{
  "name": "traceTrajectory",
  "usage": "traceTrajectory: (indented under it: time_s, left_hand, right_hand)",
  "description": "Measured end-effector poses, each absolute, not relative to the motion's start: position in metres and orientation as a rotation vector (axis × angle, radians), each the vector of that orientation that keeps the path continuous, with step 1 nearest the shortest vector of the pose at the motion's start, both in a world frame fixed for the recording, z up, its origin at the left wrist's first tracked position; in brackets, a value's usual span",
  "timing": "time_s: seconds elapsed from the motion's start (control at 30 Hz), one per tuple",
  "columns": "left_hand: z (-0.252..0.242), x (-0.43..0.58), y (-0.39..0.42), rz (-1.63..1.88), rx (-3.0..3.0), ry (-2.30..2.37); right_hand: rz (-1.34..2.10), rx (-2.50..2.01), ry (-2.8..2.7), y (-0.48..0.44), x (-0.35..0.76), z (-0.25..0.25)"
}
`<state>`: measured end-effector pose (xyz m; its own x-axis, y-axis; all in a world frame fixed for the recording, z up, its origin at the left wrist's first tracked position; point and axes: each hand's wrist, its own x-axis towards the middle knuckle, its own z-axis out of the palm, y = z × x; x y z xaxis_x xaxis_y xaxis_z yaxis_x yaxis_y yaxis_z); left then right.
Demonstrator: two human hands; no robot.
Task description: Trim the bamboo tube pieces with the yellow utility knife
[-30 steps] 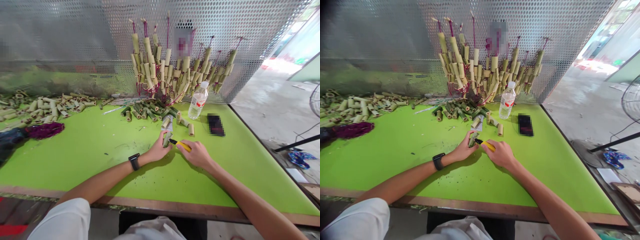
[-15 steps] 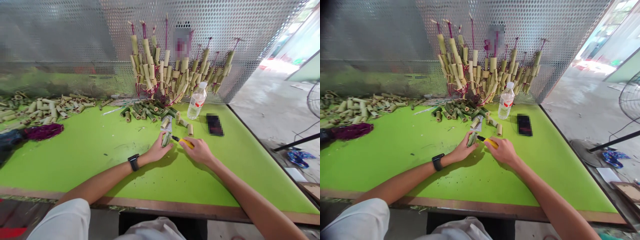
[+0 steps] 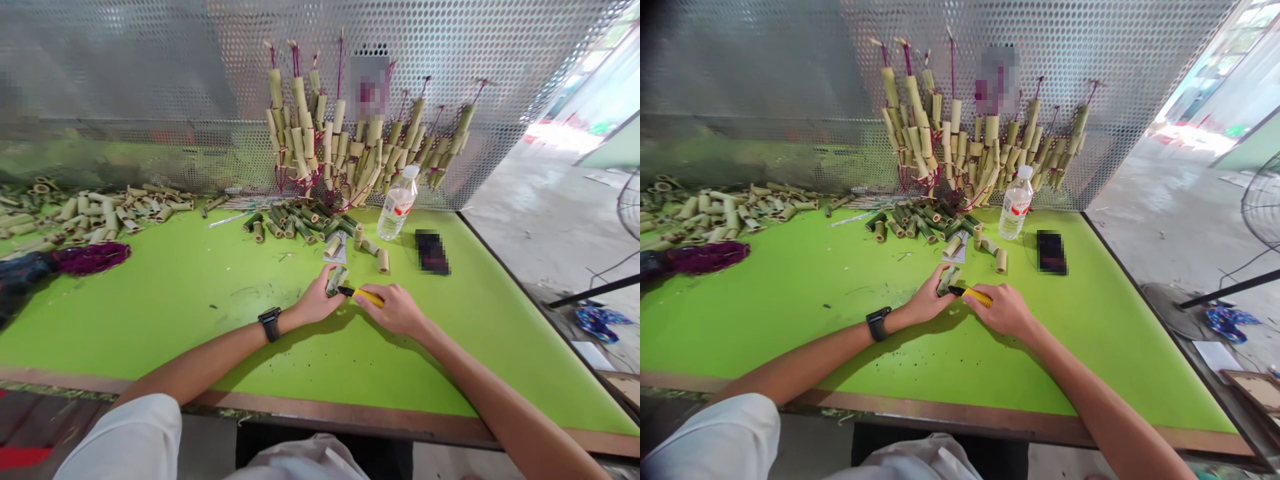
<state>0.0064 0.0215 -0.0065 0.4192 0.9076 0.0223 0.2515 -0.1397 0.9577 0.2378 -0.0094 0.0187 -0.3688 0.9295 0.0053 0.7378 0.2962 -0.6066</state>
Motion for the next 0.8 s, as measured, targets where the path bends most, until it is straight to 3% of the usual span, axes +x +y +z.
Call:
traceTrajectory:
  time_s: [0.4, 0.8]
  left_hand:
    - [-0.003, 0.006, 0.013, 0.674, 1.671, 1.089]
    - [-0.016, 0.005, 0.024, 0.707, 1.464, 1.045]
  right_hand:
    - [0.495, -1.748, -1.885, 0.016, 0.268, 0.015]
    - [0.658, -1.574, -2.154, -0.006, 0.243, 0.02]
